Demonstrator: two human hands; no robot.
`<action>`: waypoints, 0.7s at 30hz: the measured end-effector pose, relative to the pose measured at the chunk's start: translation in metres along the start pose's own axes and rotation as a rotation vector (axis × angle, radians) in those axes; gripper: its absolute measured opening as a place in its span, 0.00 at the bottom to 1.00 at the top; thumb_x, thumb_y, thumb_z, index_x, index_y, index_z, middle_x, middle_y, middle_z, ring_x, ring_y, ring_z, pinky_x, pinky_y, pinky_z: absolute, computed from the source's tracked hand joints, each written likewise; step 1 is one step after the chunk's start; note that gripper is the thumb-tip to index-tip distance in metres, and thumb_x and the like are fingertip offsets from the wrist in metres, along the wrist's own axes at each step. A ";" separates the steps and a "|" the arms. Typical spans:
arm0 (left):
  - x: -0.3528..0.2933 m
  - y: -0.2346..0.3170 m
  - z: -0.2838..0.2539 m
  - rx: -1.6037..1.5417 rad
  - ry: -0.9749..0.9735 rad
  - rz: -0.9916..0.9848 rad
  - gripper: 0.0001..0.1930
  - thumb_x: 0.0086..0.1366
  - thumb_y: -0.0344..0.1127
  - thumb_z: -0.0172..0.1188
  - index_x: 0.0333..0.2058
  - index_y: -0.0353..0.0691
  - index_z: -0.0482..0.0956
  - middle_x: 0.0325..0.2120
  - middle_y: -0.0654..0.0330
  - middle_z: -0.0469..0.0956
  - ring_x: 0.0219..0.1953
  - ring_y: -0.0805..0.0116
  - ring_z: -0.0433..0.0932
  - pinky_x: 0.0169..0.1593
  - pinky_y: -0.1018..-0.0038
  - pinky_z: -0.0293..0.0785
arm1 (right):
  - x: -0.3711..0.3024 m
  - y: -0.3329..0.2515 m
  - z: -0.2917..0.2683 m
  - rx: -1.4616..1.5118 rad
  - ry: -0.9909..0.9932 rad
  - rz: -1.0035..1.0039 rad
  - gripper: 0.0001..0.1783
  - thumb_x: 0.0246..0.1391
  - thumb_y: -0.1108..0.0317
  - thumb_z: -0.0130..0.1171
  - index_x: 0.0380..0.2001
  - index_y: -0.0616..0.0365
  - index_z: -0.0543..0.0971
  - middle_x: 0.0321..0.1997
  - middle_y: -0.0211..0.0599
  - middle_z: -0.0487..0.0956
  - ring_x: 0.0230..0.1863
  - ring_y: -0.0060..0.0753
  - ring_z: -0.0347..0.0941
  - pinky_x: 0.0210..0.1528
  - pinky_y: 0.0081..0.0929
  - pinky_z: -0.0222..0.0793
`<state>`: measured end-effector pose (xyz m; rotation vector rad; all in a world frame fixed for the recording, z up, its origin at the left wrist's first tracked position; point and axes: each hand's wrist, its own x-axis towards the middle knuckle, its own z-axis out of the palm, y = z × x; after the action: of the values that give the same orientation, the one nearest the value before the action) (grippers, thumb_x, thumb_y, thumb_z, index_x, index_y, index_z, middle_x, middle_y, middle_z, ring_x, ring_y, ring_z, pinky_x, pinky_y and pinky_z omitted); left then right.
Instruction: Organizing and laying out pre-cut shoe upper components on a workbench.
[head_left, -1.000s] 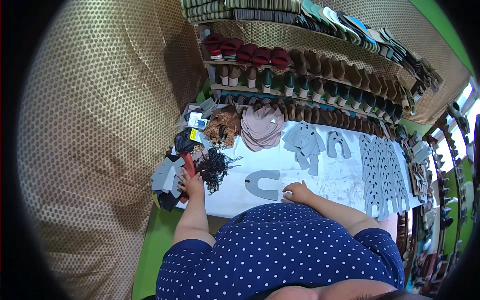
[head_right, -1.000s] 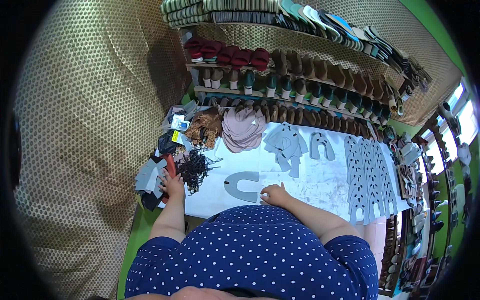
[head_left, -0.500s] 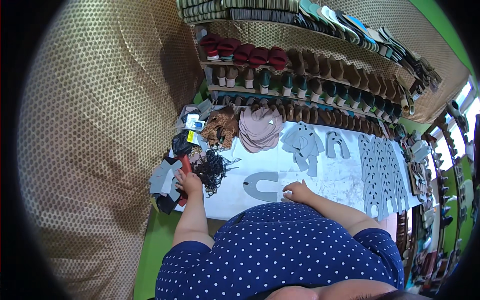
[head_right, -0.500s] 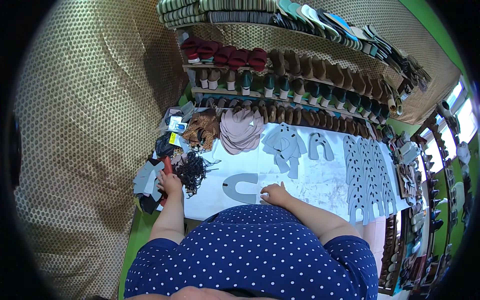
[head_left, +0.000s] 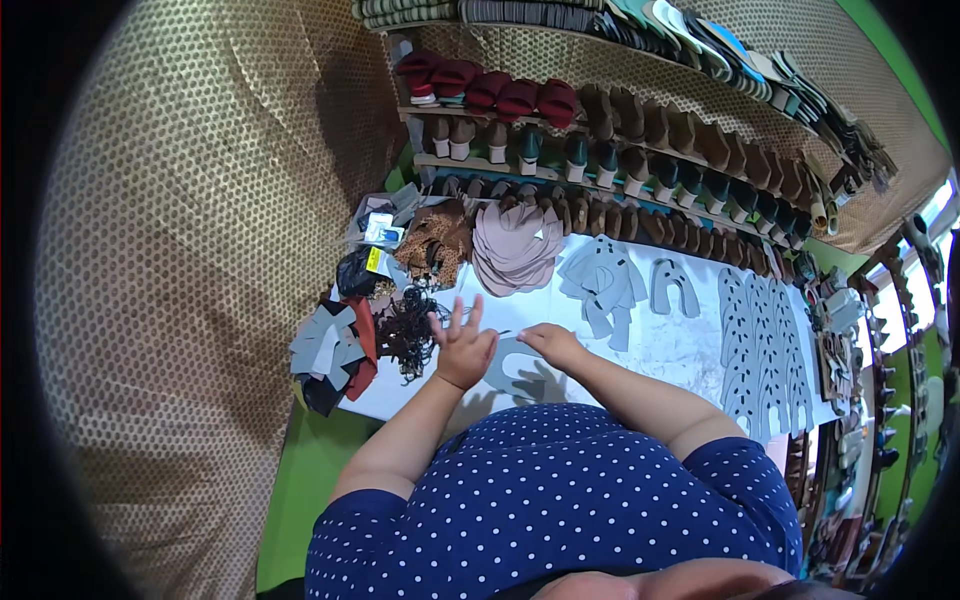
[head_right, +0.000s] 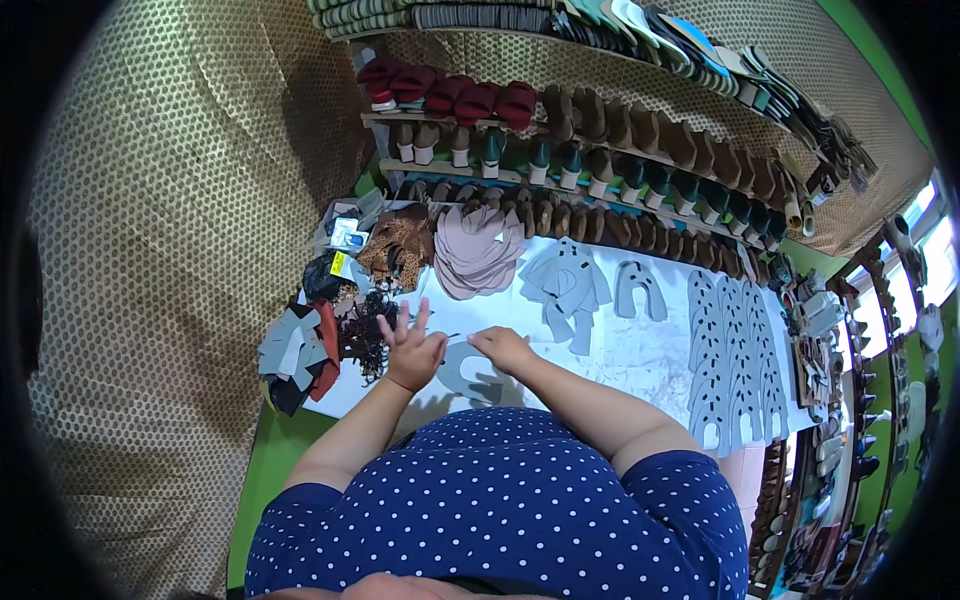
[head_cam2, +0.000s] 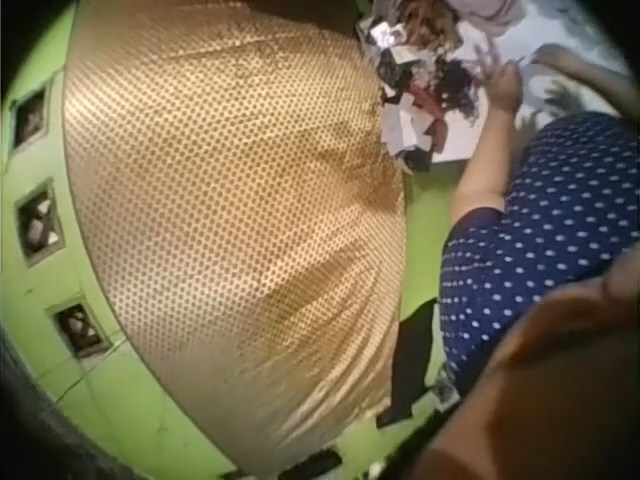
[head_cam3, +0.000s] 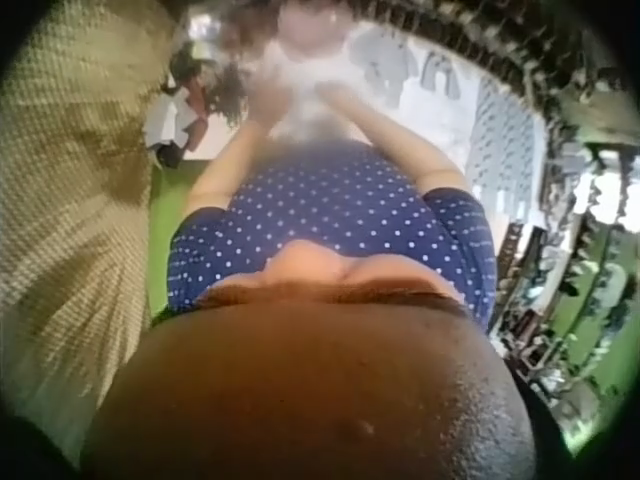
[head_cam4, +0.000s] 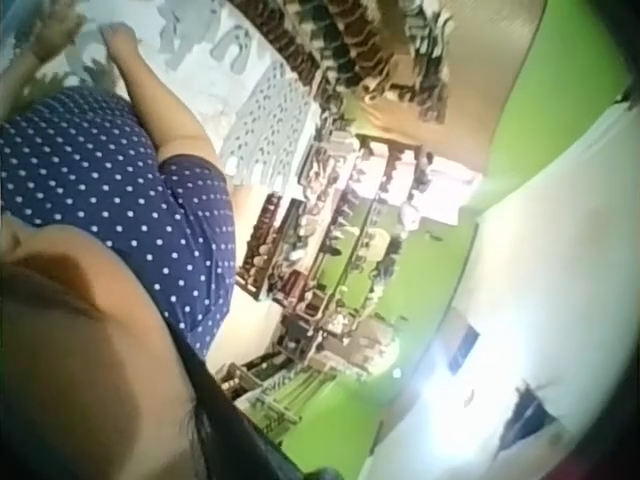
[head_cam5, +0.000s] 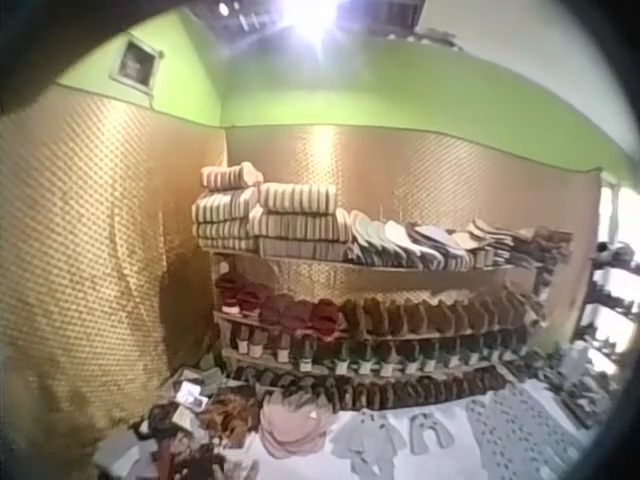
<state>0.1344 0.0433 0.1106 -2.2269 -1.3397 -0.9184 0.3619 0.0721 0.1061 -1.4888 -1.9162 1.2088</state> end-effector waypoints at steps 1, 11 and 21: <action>0.000 0.006 0.003 0.024 0.064 0.096 0.04 0.61 0.43 0.66 0.30 0.54 0.82 0.69 0.54 0.63 0.73 0.43 0.52 0.70 0.33 0.29 | 0.003 -0.001 0.006 -0.001 -0.011 0.003 0.22 0.60 0.45 0.58 0.38 0.53 0.87 0.40 0.42 0.85 0.49 0.49 0.79 0.61 0.47 0.67; -0.055 0.012 0.033 -0.080 -0.343 -0.121 0.20 0.60 0.49 0.65 0.49 0.49 0.80 0.73 0.47 0.50 0.76 0.40 0.39 0.72 0.36 0.29 | 0.033 0.039 0.032 -0.005 -0.074 0.127 0.12 0.54 0.57 0.66 0.33 0.53 0.87 0.47 0.41 0.84 0.50 0.39 0.78 0.57 0.40 0.69; -0.102 -0.006 0.036 -0.216 -0.946 -0.387 0.44 0.64 0.57 0.58 0.73 0.44 0.53 0.76 0.46 0.39 0.77 0.43 0.35 0.73 0.39 0.30 | 0.073 0.056 0.070 -0.488 -0.134 -0.015 0.08 0.51 0.57 0.66 0.31 0.45 0.87 0.74 0.37 0.64 0.78 0.61 0.42 0.67 0.86 0.33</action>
<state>0.1075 0.0043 0.0133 -2.7549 -2.2032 -0.0347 0.3151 0.1157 0.0098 -1.6502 -2.4337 0.8888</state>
